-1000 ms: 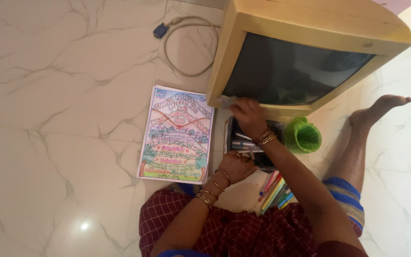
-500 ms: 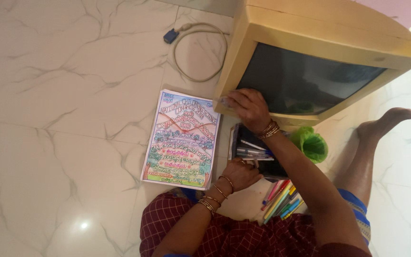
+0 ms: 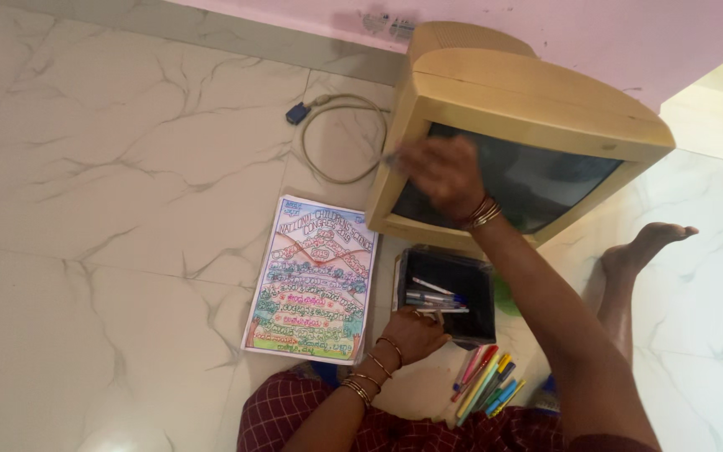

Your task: The person sits on the floor and wipes the screen and casing of a beige CRT monitor using a cloth. The person repeatedly wipes the screen surface and the plastic housing while seated.

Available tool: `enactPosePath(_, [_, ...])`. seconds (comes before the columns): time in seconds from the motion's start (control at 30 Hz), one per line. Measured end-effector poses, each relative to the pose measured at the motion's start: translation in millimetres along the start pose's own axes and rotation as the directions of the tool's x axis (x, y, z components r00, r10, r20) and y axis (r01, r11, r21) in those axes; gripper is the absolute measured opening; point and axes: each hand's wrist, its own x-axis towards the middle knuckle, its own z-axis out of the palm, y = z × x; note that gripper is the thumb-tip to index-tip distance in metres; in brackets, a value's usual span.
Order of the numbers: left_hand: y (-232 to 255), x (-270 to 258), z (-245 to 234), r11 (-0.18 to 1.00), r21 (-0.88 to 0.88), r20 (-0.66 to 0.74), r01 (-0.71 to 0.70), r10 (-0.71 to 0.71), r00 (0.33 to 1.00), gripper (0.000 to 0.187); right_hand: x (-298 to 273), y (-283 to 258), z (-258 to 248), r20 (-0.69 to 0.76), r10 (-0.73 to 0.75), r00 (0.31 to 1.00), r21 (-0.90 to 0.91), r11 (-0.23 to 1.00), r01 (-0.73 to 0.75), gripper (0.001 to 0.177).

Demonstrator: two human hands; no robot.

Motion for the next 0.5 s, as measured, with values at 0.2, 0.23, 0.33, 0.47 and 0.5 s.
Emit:
enactPosePath(0.2, [1.6,-2.5,-7.8,0.999,-0.044,-0.023,-0.009,0.008,1.0,0.047,-20.4,-11.7,7.1,0.062,0.148,0.987,0.022,0.989,-0.149,0.031])
enactPosePath(0.23, [1.3,-1.9,-9.1,0.999,-0.044,-0.036,-0.01,0.008,0.999,0.047,-32.1,-26.6,12.2,0.118,0.108,0.987,-0.036,0.994,-0.104,0.035])
enactPosePath(0.33, [2.4,-1.0,-10.7,0.999,-0.037,0.002,-0.001,0.002,1.0,0.047,-70.6,-53.6,16.8,0.315,-0.012,0.949,-0.087,0.995,0.041,0.047])
enactPosePath(0.47, [2.6,-2.4,-11.5,0.999,-0.036,-0.03,-0.009,0.008,1.0,0.046,-91.6,-39.1,15.0,0.364,0.043,0.93,0.005,0.999,-0.048,0.051])
enactPosePath(0.5, [2.6,-2.7,-11.7,0.999,-0.037,-0.006,0.003,-0.003,1.0,0.046,-91.5,-31.8,10.4,0.284,0.163,0.945,-0.135,0.982,-0.129,0.048])
